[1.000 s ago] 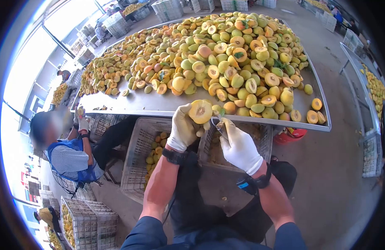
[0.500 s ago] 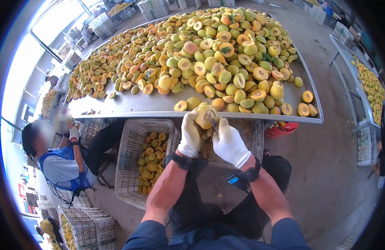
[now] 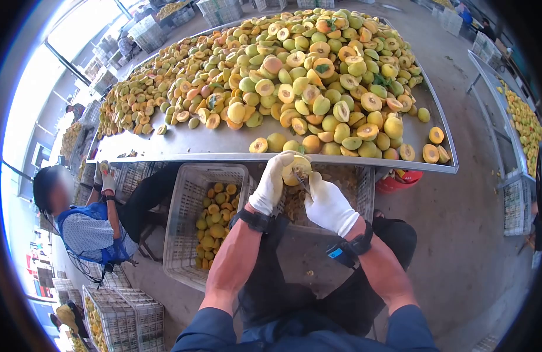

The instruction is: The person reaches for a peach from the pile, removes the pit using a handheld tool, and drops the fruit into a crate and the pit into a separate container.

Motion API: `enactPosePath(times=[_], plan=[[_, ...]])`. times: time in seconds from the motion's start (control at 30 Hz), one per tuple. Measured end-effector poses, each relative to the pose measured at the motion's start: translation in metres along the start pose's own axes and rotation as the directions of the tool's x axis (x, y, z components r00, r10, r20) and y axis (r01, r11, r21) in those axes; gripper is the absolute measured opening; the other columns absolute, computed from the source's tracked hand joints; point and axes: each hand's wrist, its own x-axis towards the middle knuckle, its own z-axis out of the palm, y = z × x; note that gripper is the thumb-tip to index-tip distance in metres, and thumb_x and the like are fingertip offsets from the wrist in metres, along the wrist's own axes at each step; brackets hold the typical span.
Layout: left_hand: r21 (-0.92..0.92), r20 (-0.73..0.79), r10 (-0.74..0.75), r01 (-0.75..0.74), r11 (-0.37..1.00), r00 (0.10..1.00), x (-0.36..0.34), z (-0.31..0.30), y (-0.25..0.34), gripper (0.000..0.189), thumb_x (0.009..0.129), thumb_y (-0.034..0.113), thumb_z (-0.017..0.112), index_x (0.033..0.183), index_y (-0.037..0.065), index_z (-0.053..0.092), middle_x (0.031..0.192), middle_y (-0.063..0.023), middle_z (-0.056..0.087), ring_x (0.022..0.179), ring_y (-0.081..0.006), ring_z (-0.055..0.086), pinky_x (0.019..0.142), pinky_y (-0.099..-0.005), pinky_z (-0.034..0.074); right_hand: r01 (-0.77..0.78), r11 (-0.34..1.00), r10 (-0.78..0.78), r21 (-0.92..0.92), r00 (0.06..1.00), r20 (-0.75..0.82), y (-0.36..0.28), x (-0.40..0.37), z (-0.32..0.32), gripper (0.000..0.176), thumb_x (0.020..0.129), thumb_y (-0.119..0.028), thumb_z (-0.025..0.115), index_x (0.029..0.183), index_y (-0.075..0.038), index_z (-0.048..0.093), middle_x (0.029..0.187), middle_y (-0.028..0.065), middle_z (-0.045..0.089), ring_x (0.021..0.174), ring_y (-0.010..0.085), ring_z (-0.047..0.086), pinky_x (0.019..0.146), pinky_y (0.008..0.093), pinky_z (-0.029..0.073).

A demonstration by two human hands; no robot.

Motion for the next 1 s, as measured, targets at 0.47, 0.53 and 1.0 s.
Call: enactPosePath(times=[0.47, 0.53, 1.0], plan=[[-0.154, -0.414, -0.142, 0.085, 0.984, 0.899, 0.007, 0.011, -0.008, 0.016, 0.084, 0.012, 0.062, 0.09, -0.003, 0.065, 0.079, -0.0142, 0.066, 0.066, -0.0233, 0.064, 0.062, -0.0329, 0.055, -0.104, 0.992, 0.102, 0.069, 0.994, 0.027, -0.005, 0.002, 0.026, 0.026, 0.087, -0.009, 0.056, 0.106, 0.007, 0.047, 0.087, 0.0324, 0.064, 0.088, 0.0501, 0.062, 0.072, 0.0532, 0.051], [-0.079, -0.4, -0.126, 0.102, 0.992, 0.908, 0.007, 0.009, -0.011, 0.018, 0.084, 0.013, 0.061, 0.089, -0.003, 0.065, 0.078, -0.0145, 0.066, 0.067, -0.0235, 0.064, 0.064, -0.033, 0.055, -0.102, 0.989, 0.098, 0.11, 0.995, 0.035, -0.005, 0.001, 0.025, 0.027, 0.087, -0.008, 0.056, 0.107, 0.007, 0.047, 0.087, 0.0319, 0.064, 0.089, 0.0499, 0.062, 0.073, 0.0533, 0.051], [0.07, -0.009, 0.043, -0.042, 0.997, 0.999, 0.011, 0.014, 0.004, 0.022, 0.08, 0.016, 0.06, 0.083, -0.005, 0.065, 0.078, -0.0204, 0.068, 0.065, -0.0272, 0.067, 0.063, -0.0364, 0.057, -0.351, 0.67, 0.102, 0.654, 0.916, 0.387, -0.008, -0.003, -0.017, 0.02, 0.088, -0.013, 0.056, 0.101, 0.002, 0.052, 0.073, 0.0132, 0.062, 0.053, 0.0247, 0.06, 0.049, 0.0363, 0.048]])
